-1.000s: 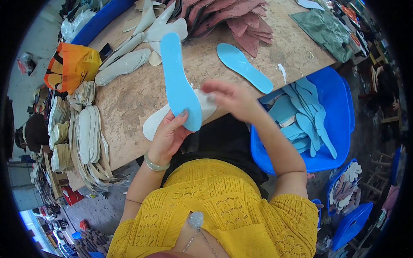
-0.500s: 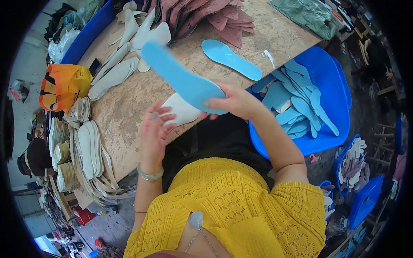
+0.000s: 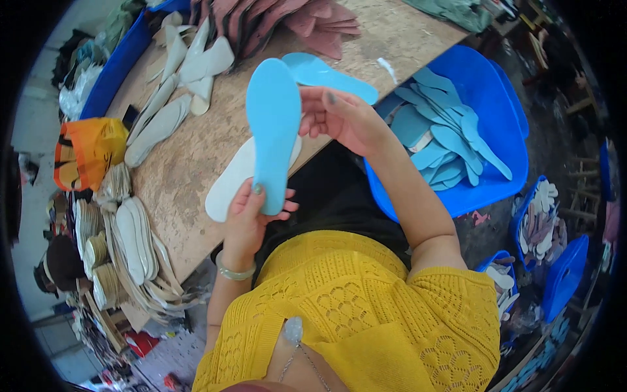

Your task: The recorder washes a bowl at a sink and then sits at a workbench to manually assemble shoe insoles by aligning and pressing foam layers together.

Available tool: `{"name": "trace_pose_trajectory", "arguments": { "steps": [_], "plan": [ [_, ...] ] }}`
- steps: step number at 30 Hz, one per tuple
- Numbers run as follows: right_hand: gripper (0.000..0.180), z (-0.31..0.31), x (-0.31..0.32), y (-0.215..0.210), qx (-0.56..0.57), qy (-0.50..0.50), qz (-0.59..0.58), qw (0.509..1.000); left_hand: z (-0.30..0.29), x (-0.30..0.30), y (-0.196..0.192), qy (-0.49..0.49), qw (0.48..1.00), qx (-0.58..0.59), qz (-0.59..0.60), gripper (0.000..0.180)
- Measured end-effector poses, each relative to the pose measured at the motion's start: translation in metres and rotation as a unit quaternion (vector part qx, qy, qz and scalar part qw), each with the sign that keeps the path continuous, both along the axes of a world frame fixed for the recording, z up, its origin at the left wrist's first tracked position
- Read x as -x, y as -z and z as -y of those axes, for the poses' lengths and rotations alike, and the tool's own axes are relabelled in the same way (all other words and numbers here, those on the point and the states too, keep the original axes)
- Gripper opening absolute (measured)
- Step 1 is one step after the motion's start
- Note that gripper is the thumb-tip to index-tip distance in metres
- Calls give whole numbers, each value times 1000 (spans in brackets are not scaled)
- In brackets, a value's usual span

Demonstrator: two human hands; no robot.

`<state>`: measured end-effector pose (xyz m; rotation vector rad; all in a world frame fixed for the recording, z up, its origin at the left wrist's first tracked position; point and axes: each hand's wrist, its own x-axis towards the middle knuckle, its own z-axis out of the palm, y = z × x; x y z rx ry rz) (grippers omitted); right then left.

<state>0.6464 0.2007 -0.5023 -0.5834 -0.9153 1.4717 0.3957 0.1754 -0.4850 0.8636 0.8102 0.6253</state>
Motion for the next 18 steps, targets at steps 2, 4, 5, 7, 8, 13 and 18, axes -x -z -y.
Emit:
{"name": "trace_pose_trajectory", "arguments": {
  "steps": [2, 4, 5, 7, 8, 13, 18],
  "plan": [
    [69, 7, 8, 5, 67, -19, -61, 996, 3, -1, 1, 35, 999, -27, -6, 30],
    [85, 9, -5, -2, 122, -10, 7, 992, 7, 7, 0, 38, 997, -57, -35, 29],
    [87, 11, -8, -10, 129, -10, 66, 989, 8, 12, -2, 42, 972, -193, -129, 26],
    [91, 16, -11, -25, 139, -18, 156, 978, 5, 25, -1, 25, 829, -492, -264, 32],
    [92, 20, -13, -28, 142, -32, 188, 971, 5, 30, -1, 19, 830, -489, -269, 32],
    [42, 38, -4, -19, 185, -51, 156, 969, 19, 58, 2, -37, 661, -639, -392, 43],
    [26, 32, 58, 6, 194, 60, 155, 967, 34, 66, 23, -170, 665, -613, -390, 40]
  ]
}}
